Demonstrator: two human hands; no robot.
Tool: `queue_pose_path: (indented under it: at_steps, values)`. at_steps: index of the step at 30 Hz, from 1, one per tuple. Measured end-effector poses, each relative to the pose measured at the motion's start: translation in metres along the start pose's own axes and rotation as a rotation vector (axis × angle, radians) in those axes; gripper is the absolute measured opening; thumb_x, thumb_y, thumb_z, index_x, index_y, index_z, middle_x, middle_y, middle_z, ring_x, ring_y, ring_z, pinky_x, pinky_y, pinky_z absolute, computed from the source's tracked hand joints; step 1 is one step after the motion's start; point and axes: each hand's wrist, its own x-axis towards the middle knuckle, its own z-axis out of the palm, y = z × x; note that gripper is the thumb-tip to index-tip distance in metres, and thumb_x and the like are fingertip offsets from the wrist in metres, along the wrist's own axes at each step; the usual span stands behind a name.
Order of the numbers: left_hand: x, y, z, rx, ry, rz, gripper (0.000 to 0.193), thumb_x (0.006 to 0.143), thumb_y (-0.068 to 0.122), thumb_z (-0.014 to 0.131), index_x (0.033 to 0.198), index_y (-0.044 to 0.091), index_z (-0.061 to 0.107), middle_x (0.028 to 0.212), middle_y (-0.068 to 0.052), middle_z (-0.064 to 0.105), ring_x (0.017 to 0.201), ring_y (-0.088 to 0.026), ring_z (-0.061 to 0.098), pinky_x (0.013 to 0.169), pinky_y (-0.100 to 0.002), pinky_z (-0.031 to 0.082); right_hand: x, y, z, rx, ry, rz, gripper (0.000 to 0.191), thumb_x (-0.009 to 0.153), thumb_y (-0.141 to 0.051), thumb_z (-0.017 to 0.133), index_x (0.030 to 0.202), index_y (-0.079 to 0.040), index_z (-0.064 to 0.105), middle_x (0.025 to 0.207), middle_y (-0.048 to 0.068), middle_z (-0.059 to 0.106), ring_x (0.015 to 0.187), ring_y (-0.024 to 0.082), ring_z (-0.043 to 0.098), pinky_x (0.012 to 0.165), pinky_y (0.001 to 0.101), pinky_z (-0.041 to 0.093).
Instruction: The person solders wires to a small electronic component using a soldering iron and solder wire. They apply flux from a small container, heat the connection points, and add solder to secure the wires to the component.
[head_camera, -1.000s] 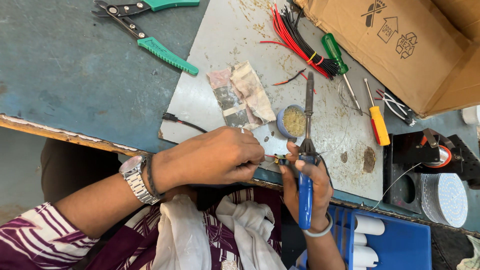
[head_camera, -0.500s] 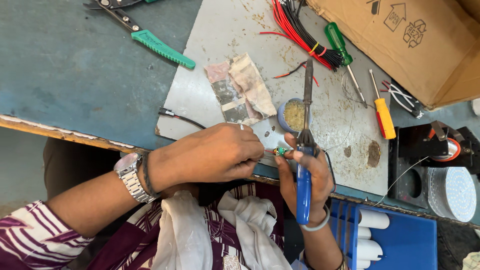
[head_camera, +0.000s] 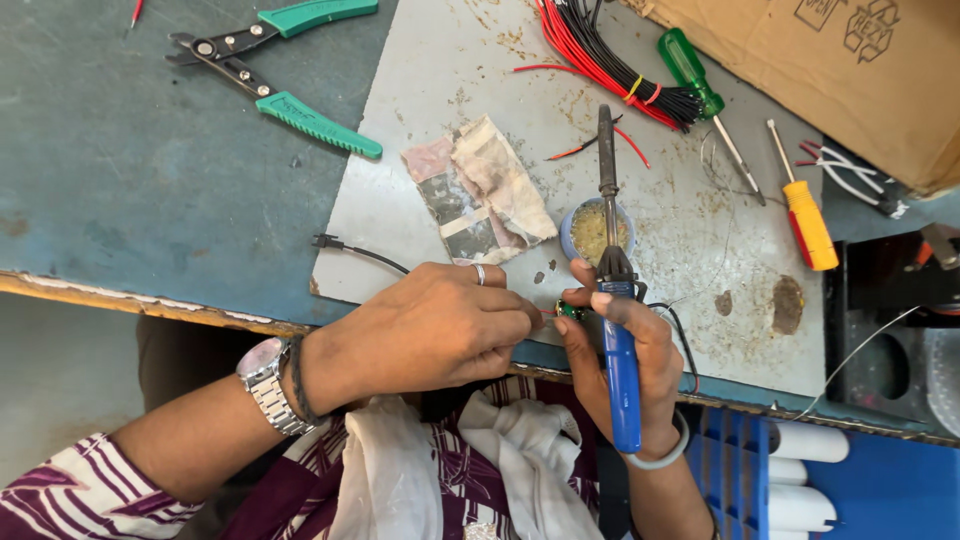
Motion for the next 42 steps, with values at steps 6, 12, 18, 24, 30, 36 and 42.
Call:
queue_pose_path:
  at_steps: [6,12,18,24,30,36,42]
  values:
    - [0.004,0.003,-0.003,0.051,-0.051,-0.035,0.027,0.076,0.019,0.074,0.097,0.004,0.066,0.092,-0.006,0.069,0.09,-0.028,0.066,0.074,-0.042,0.055,0.004,-0.002,0.002,0.061,-0.015,0.007,0.045,0.094,0.005,0.074,0.125,-0.006,0.044,0.129,0.023,0.069,0.107,0.025,0.077,0.089,0.032,0.064]
    - [0.006,0.005,0.0,0.129,-0.076,-0.016,0.034,0.074,0.024,0.077,0.097,0.003,0.066,0.092,-0.006,0.069,0.092,-0.028,0.067,0.072,-0.041,0.056,0.005,-0.004,0.0,0.041,-0.024,0.004,0.046,0.093,0.004,0.075,0.126,-0.007,0.045,0.128,0.021,0.07,0.106,0.025,0.078,0.087,0.0317,0.064]
    - [0.006,0.003,0.0,0.053,-0.068,-0.069,0.02,0.079,0.018,0.075,0.09,0.005,0.064,0.086,-0.008,0.067,0.087,-0.031,0.067,0.071,-0.043,0.055,0.004,-0.005,0.001,0.066,-0.02,0.015,0.046,0.092,0.004,0.075,0.126,-0.007,0.047,0.13,0.022,0.069,0.107,0.026,0.077,0.088,0.0328,0.065]
    - [-0.002,0.004,0.0,-0.026,0.114,-0.044,0.016,0.084,0.013,0.071,0.092,0.005,0.06,0.1,-0.008,0.069,0.083,-0.031,0.069,0.075,-0.042,0.056,0.004,-0.004,0.002,0.08,-0.016,0.014,0.046,0.092,0.006,0.075,0.127,-0.007,0.048,0.129,0.022,0.069,0.108,0.026,0.077,0.088,0.0324,0.065]
    - [-0.003,0.011,0.011,0.01,0.051,-0.144,0.015,0.088,0.011,0.071,0.09,0.001,0.059,0.106,-0.014,0.06,0.074,-0.03,0.067,0.067,-0.042,0.055,0.006,-0.007,0.002,0.057,-0.007,-0.011,0.047,0.093,0.006,0.075,0.129,-0.006,0.047,0.124,0.019,0.071,0.111,0.028,0.077,0.09,0.0339,0.064]
    - [-0.004,0.018,0.012,0.012,0.12,-0.209,0.015,0.087,0.009,0.07,0.092,-0.001,0.06,0.103,-0.016,0.058,0.074,-0.033,0.065,0.068,-0.042,0.055,0.006,-0.011,0.005,0.059,0.025,0.034,0.045,0.092,0.006,0.076,0.126,-0.005,0.049,0.127,0.021,0.07,0.105,0.025,0.078,0.087,0.0318,0.065]
    - [-0.009,0.017,0.007,-0.045,0.112,-0.184,0.015,0.089,0.005,0.068,0.097,-0.004,0.06,0.108,-0.017,0.059,0.081,-0.034,0.067,0.072,-0.042,0.056,-0.002,-0.006,0.003,0.079,-0.005,0.088,0.045,0.098,0.005,0.076,0.127,-0.004,0.043,0.135,0.021,0.069,0.108,0.023,0.078,0.086,0.0283,0.064]
